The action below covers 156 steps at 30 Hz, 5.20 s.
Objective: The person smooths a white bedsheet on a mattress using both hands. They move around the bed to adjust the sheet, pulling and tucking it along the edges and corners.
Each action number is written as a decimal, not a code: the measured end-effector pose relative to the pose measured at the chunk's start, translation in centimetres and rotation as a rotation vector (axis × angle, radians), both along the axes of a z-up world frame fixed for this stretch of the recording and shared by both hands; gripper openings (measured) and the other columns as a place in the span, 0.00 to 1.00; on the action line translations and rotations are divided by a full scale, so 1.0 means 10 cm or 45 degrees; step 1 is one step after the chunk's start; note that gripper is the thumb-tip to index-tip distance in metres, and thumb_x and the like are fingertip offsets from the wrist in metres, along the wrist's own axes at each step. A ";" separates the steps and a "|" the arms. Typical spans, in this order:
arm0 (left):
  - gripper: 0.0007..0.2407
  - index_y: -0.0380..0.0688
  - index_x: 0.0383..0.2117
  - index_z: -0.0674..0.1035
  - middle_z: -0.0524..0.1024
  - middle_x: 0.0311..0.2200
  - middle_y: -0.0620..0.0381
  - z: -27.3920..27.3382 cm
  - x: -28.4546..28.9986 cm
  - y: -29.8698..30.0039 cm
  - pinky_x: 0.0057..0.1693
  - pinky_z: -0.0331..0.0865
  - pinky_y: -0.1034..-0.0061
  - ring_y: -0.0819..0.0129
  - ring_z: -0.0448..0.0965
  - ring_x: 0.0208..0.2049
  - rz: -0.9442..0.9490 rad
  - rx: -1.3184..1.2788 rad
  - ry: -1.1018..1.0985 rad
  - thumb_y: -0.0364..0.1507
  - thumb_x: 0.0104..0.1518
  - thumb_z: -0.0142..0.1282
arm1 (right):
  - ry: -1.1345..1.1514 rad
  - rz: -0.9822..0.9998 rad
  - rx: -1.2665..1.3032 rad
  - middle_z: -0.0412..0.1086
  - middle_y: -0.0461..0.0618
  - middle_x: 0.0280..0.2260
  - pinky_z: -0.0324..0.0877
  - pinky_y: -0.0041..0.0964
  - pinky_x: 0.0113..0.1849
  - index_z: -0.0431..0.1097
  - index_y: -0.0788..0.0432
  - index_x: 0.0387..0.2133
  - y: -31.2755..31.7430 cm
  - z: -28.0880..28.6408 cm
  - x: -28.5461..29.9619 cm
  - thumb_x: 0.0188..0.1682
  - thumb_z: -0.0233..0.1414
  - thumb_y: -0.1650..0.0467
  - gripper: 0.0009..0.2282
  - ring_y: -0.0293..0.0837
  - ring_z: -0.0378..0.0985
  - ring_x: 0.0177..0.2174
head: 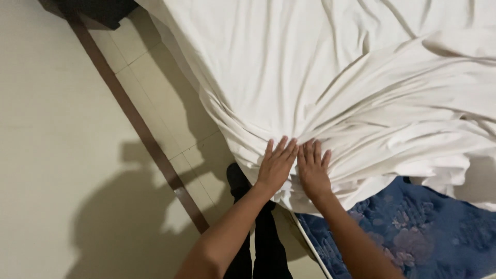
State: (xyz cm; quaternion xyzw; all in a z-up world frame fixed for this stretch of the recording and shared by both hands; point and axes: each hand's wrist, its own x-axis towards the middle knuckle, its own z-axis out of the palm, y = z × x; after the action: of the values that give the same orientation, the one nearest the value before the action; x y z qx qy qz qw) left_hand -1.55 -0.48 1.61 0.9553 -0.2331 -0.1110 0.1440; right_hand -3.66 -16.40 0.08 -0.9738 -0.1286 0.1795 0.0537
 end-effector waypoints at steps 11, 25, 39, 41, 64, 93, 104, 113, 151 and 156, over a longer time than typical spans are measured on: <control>0.40 0.36 0.67 0.57 0.49 0.71 0.47 0.89 0.22 0.14 0.73 0.36 0.48 0.54 0.43 0.73 -0.103 -0.041 0.487 0.36 0.47 0.64 | 0.424 0.068 -0.015 0.33 0.55 0.72 0.29 0.77 0.61 0.34 0.56 0.71 0.11 0.97 0.34 0.43 0.56 0.64 0.44 0.57 0.27 0.71; 0.25 0.42 0.67 0.66 0.59 0.71 0.55 -0.09 -0.34 0.03 0.73 0.42 0.49 0.62 0.50 0.74 -0.043 0.185 -0.052 0.28 0.60 0.48 | -0.208 0.150 -0.215 0.43 0.60 0.71 0.41 0.74 0.61 0.43 0.60 0.72 0.11 0.18 -0.17 0.47 0.58 0.62 0.41 0.59 0.37 0.71; 0.39 0.36 0.70 0.57 0.50 0.73 0.45 0.47 -0.57 -0.05 0.74 0.35 0.49 0.55 0.44 0.75 -0.067 -0.164 0.238 0.35 0.49 0.60 | 0.234 -0.263 0.327 0.34 0.61 0.70 0.30 0.68 0.63 0.43 0.50 0.71 -0.15 0.74 -0.32 0.33 0.62 0.68 0.48 0.62 0.30 0.69; 0.40 0.36 0.70 0.57 0.49 0.73 0.45 0.63 -0.64 -0.07 0.74 0.35 0.50 0.55 0.43 0.75 -0.076 -0.146 0.287 0.36 0.48 0.61 | 0.236 -0.285 0.322 0.35 0.60 0.71 0.31 0.68 0.64 0.43 0.51 0.70 -0.15 0.68 -0.43 0.34 0.61 0.69 0.46 0.61 0.31 0.69; 0.37 0.37 0.70 0.57 0.49 0.73 0.47 0.48 -1.77 -0.11 0.74 0.37 0.50 0.56 0.44 0.74 0.146 -0.330 0.128 0.28 0.50 0.59 | 0.177 -0.034 -0.286 0.25 0.65 0.73 0.29 0.74 0.60 0.33 0.46 0.75 -0.23 0.84 -1.17 0.38 0.55 0.77 0.49 0.65 0.26 0.70; 0.23 0.43 0.64 0.72 0.64 0.68 0.55 -0.40 -1.56 -1.42 0.73 0.46 0.49 0.61 0.56 0.71 0.504 0.026 -0.281 0.29 0.60 0.49 | -0.261 0.335 0.150 0.33 0.63 0.73 0.43 0.90 0.54 0.50 0.42 0.71 -1.46 0.02 -0.81 0.51 0.50 0.77 0.33 0.82 0.33 0.67; 0.33 0.41 0.69 0.61 0.55 0.72 0.51 0.37 -1.86 -1.26 0.73 0.41 0.49 0.57 0.49 0.73 0.348 0.044 -0.122 0.25 0.51 0.54 | -0.115 0.352 -0.063 0.30 0.59 0.72 0.33 0.88 0.56 0.43 0.40 0.72 -1.40 0.39 -1.10 0.47 0.50 0.77 0.38 0.69 0.30 0.68; 0.30 0.48 0.71 0.58 0.51 0.74 0.58 -0.43 -1.45 -1.68 0.73 0.40 0.41 0.60 0.47 0.74 0.523 0.140 -0.237 0.29 0.59 0.49 | -0.341 0.339 -0.159 0.37 0.61 0.73 0.41 0.91 0.54 0.47 0.51 0.73 -1.42 0.05 -0.92 0.51 0.47 0.73 0.33 0.70 0.35 0.70; 0.24 0.41 0.65 0.69 0.60 0.70 0.54 0.14 -2.38 -1.80 0.72 0.47 0.44 0.58 0.53 0.73 0.243 0.202 -0.240 0.31 0.60 0.48 | -0.114 0.329 0.074 0.42 0.58 0.71 0.36 0.85 0.58 0.43 0.47 0.71 -1.87 0.64 -1.84 0.48 0.50 0.71 0.35 0.61 0.38 0.70; 0.34 0.49 0.71 0.57 0.49 0.73 0.56 0.47 -2.21 -1.72 0.71 0.44 0.42 0.55 0.48 0.73 0.291 0.293 -0.046 0.26 0.52 0.54 | -0.091 0.342 -0.433 0.33 0.60 0.73 0.30 0.82 0.57 0.37 0.38 0.73 -2.26 0.62 -1.60 0.46 0.49 0.74 0.41 0.60 0.34 0.69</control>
State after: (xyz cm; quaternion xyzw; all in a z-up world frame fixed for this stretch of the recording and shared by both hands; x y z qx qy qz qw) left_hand -23.62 -17.65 6.32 0.9876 -0.1113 -0.1025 0.0411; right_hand -19.64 -39.01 6.30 -0.9487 -0.2269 0.1696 -0.1404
